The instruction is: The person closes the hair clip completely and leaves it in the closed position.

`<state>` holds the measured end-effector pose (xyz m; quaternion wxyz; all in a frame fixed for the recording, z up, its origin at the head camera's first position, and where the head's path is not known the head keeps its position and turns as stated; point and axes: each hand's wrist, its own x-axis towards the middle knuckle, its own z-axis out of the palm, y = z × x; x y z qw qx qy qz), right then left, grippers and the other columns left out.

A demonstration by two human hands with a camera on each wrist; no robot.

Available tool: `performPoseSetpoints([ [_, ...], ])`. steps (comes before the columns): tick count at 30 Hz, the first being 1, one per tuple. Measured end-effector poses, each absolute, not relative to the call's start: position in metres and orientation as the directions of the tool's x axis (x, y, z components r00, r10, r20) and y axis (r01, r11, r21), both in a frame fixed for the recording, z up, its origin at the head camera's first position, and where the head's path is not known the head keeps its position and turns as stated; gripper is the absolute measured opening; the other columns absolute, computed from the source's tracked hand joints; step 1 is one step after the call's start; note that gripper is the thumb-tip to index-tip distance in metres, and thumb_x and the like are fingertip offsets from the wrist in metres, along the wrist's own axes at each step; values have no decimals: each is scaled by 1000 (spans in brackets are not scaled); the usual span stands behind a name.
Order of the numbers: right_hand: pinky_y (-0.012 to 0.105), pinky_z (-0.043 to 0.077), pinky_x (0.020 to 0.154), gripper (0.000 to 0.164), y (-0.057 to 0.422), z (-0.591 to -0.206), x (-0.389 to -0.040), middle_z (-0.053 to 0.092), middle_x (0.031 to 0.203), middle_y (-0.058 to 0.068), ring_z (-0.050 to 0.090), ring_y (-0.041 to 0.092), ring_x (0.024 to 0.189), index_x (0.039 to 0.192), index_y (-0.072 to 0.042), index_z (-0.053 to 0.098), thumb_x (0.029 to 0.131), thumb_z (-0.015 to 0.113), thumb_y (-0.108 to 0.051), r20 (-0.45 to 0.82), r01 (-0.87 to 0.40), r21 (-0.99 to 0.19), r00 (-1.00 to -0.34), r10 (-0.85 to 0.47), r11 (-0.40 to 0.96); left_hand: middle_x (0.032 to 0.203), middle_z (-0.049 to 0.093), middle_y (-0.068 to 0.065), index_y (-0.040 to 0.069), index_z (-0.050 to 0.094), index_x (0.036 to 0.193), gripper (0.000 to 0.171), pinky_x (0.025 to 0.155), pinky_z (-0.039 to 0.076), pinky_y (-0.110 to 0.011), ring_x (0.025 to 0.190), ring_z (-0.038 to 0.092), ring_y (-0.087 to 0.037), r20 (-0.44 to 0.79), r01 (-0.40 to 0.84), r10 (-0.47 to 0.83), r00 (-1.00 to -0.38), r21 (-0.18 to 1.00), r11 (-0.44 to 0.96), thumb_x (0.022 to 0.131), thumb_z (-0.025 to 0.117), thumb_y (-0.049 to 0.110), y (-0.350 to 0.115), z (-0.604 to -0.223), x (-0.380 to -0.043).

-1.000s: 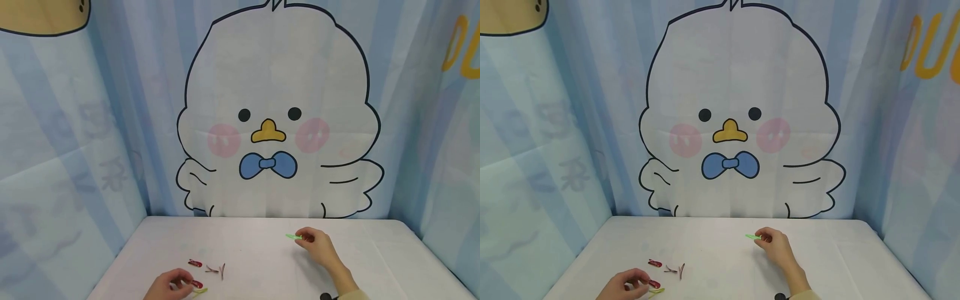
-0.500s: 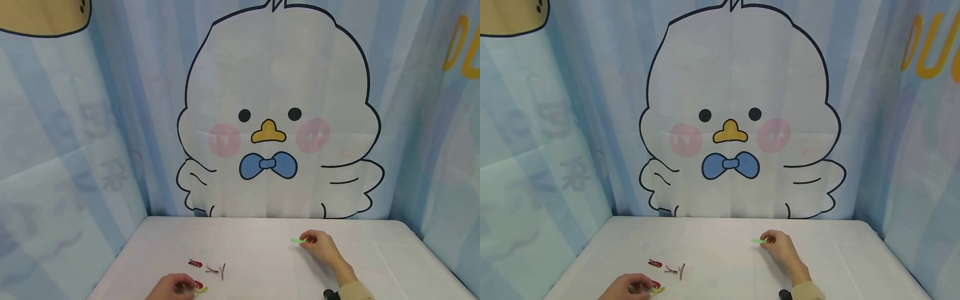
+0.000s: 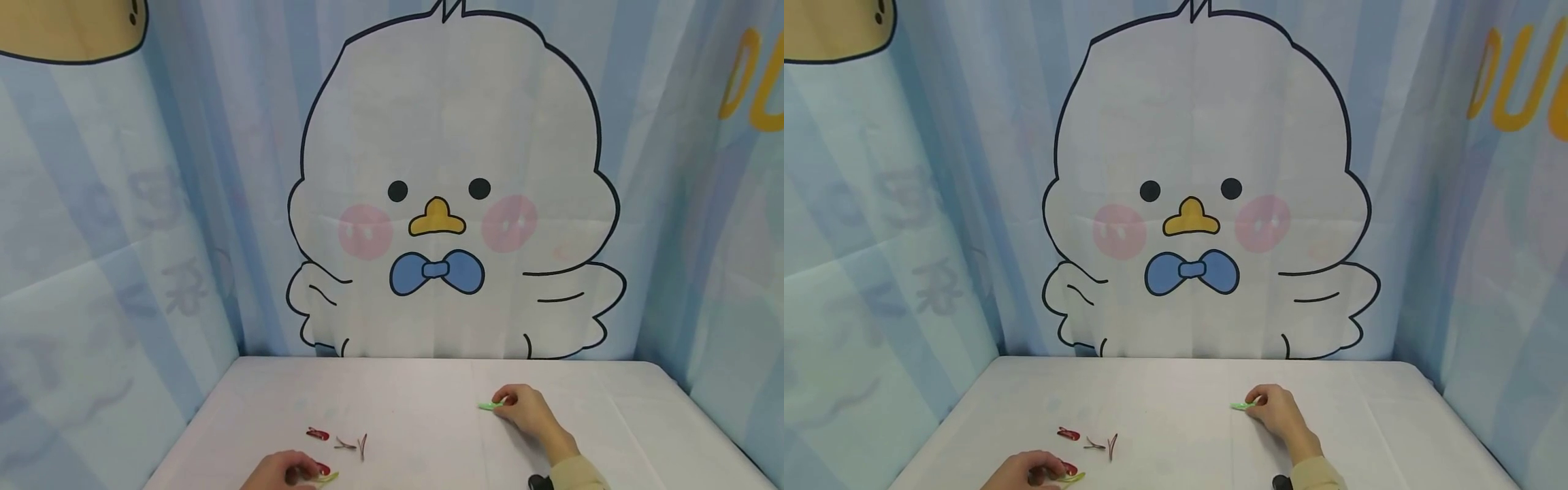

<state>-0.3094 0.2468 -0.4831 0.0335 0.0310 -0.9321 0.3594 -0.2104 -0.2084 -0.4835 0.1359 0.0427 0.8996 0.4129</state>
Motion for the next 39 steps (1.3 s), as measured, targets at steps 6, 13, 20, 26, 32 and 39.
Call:
performPoseSetpoints([
  [6, 35, 41, 66, 11, 250, -485, -309, 56, 78, 0, 50, 19, 73, 88, -11, 73, 82, 80, -5, 74, -74, -651, -997, -34, 755, 87, 61, 0, 6, 73, 99, 11, 71, 45, -36, 77, 50, -19, -210, -32, 198, -957, 759, 650, 88, 74, 4, -206, -484, -211],
  [13, 34, 39, 65, 10, 250, -483, -307, 55, 77, 1, 49, 19, 72, 87, -11, 73, 82, 78, -4, 44, -60, -660, -998, -42, 749, 85, 60, 0, 6, 73, 97, 9, 71, 45, -35, 75, 50, -18, -226, -45, 201, -953, 764, 644, 89, 73, 2, -205, -485, -211],
  [20, 35, 40, 66, 10, 255, -479, -307, 55, 80, 2, 49, 19, 73, 93, -10, 73, 84, 78, -7, 27, -78, -662, -996, -80, 745, 84, 60, 1, 7, 73, 94, 8, 68, 45, -34, 73, 51, -17, -197, 10, 251, -948, 767, 642, 88, 73, 2, -206, -487, -214],
  [26, 34, 42, 64, 8, 264, -458, -311, 55, 80, 1, 50, 18, 72, 98, -8, 73, 91, 72, -12, 73, -159, -625, -987, -146, 764, 85, 61, 1, 7, 73, 93, 8, 67, 44, -32, 73, 51, -17, -167, 54, 286, -944, 775, 629, 87, 73, 3, -208, -489, -217],
  [32, 35, 44, 62, 13, 276, -434, -316, 56, 81, 1, 50, 18, 71, 102, -4, 72, 94, 69, -14, 160, -266, -560, -964, -213, 784, 85, 61, 1, 5, 72, 93, 6, 68, 45, -33, 74, 52, -18, -173, 65, 300, -938, 764, 642, 88, 74, 6, -208, -488, -217],
  [39, 35, 45, 63, 17, 270, -425, -319, 57, 84, 1, 51, 18, 75, 106, -3, 70, 96, 69, -17, 188, -285, -561, -958, -215, 777, 83, 60, 1, 4, 70, 91, 5, 72, 48, -35, 75, 51, -18, -183, 78, 305, -934, 730, 679, 91, 73, 7, -204, -482, -215],
])
